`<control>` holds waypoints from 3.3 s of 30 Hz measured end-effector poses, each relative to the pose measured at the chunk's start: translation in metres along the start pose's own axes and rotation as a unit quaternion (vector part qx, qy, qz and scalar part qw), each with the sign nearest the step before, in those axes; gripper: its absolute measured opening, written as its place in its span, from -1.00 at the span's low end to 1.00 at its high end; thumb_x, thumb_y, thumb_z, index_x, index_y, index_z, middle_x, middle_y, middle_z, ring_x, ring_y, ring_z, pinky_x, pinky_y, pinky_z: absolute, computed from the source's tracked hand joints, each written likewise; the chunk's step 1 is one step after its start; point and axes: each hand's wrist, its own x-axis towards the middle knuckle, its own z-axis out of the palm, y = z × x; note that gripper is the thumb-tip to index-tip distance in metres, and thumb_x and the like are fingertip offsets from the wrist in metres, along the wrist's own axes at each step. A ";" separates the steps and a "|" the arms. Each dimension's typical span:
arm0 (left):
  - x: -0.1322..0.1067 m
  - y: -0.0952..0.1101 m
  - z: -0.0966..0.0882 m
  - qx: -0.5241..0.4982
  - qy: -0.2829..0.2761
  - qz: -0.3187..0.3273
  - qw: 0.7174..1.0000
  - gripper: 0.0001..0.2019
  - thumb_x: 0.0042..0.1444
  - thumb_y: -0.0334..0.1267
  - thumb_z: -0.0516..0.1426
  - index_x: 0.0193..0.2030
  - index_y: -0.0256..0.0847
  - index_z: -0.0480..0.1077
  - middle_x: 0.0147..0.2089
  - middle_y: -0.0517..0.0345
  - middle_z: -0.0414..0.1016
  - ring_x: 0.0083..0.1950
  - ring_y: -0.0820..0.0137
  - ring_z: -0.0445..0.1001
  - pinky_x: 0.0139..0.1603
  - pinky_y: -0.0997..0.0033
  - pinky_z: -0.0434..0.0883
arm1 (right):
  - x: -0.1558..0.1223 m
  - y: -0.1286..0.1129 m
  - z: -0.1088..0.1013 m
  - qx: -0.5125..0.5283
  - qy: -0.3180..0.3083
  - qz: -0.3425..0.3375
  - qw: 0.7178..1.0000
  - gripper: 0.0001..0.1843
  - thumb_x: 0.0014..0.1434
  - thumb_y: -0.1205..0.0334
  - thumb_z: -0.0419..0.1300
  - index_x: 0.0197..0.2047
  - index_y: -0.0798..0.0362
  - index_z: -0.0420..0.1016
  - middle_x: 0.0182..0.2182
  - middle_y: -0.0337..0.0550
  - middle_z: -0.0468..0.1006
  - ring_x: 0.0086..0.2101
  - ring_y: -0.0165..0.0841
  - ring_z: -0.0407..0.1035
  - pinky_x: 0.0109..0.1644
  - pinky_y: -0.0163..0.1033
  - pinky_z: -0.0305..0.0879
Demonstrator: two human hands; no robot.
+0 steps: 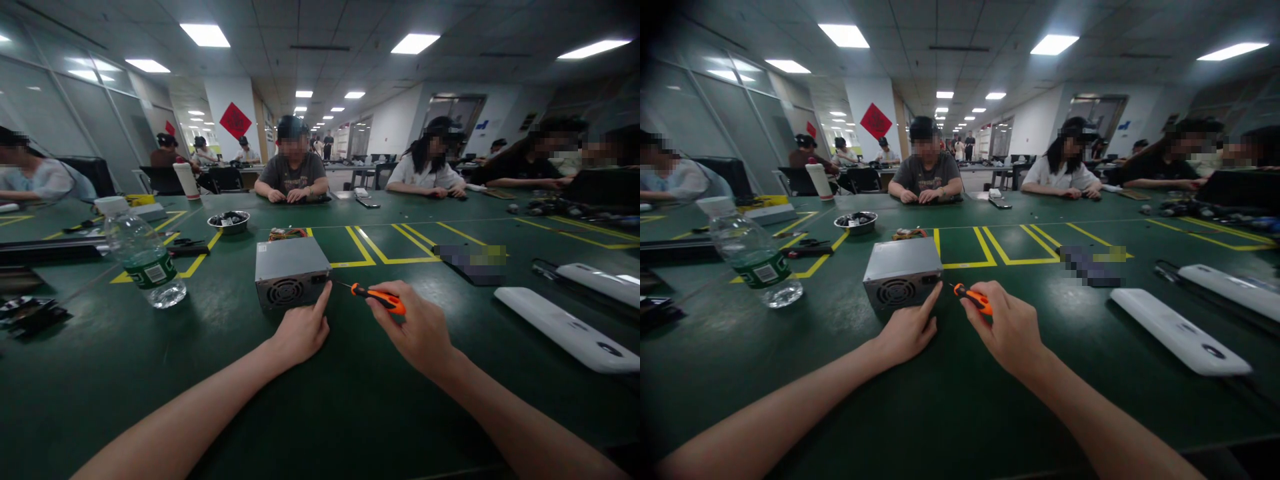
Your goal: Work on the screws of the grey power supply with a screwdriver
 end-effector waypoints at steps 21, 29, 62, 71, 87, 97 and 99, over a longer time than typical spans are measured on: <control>0.004 0.003 0.003 0.035 -0.002 -0.005 0.999 -0.30 0.17 -0.25 -0.12 0.30 -0.35 -0.51 -0.30 0.03 0.51 -0.37 0.28 0.49 -0.38 0.36 0.31 | 0.003 -0.001 -0.001 -0.008 0.009 0.002 1.000 -0.82 0.20 0.18 0.03 -0.21 0.11 0.32 -0.39 -0.15 0.53 -0.47 -0.43 0.43 -0.42 -0.36 0.30; 0.005 0.003 0.005 0.052 -0.003 -0.003 0.999 -0.30 0.18 -0.25 -0.12 0.30 -0.36 -0.52 -0.33 0.05 0.50 -0.37 0.30 0.49 -0.39 0.39 0.29 | 0.001 -0.001 -0.003 -0.005 0.014 0.008 1.000 -0.81 0.20 0.17 0.02 -0.23 0.11 0.33 -0.40 -0.14 0.53 -0.47 -0.42 0.43 -0.42 -0.35 0.28; 0.000 0.000 0.005 0.029 0.053 -0.012 0.998 -0.42 0.19 -0.22 -0.13 0.29 -0.37 -0.26 -0.36 0.14 0.45 -0.41 0.39 0.43 -0.38 0.42 0.31 | -0.002 0.005 -0.001 0.053 0.002 -0.036 0.998 -0.85 0.18 0.29 0.05 -0.15 0.06 0.27 -0.33 -0.13 0.51 -0.34 -0.39 0.43 -0.29 -0.30 0.35; 0.002 0.000 0.002 -0.001 0.041 -0.041 0.998 -0.40 0.20 -0.19 -0.14 0.30 -0.35 -0.29 -0.36 0.14 0.45 -0.38 0.38 0.46 -0.36 0.43 0.31 | -0.002 0.005 0.002 0.056 -0.003 -0.044 0.997 -0.83 0.18 0.30 0.06 -0.13 0.07 0.24 -0.30 -0.10 0.49 -0.31 -0.39 0.42 -0.26 -0.30 0.36; 0.002 -0.005 0.006 -0.056 0.048 -0.042 0.996 -0.35 0.11 -0.34 -0.09 0.31 -0.32 -0.30 -0.42 0.23 0.45 -0.38 0.38 0.46 -0.35 0.43 0.30 | -0.013 -0.031 0.010 -0.031 -0.062 -0.184 0.981 -0.81 0.11 0.43 0.02 -0.17 0.13 0.31 -0.19 0.12 0.43 -0.21 -0.26 0.40 -0.21 -0.18 0.39; 0.001 -0.008 0.003 -0.093 0.058 -0.041 0.993 -0.36 0.10 -0.33 -0.06 0.31 -0.25 -0.25 -0.43 0.27 0.44 -0.41 0.43 0.43 -0.36 0.46 0.28 | -0.003 -0.008 -0.001 -0.032 -0.025 -0.076 0.996 -0.86 0.18 0.25 0.05 -0.21 0.12 0.31 -0.39 -0.11 0.48 -0.46 -0.39 0.39 -0.42 -0.29 0.31; 0.001 -0.008 0.002 -0.096 0.061 -0.041 0.993 -0.36 0.10 -0.33 -0.06 0.30 -0.24 -0.23 -0.44 0.27 0.44 -0.42 0.42 0.42 -0.37 0.46 0.28 | -0.002 -0.009 -0.001 -0.014 -0.023 -0.073 0.997 -0.83 0.17 0.26 0.02 -0.16 0.12 0.29 -0.25 0.00 0.46 -0.30 -0.29 0.42 -0.32 -0.20 0.38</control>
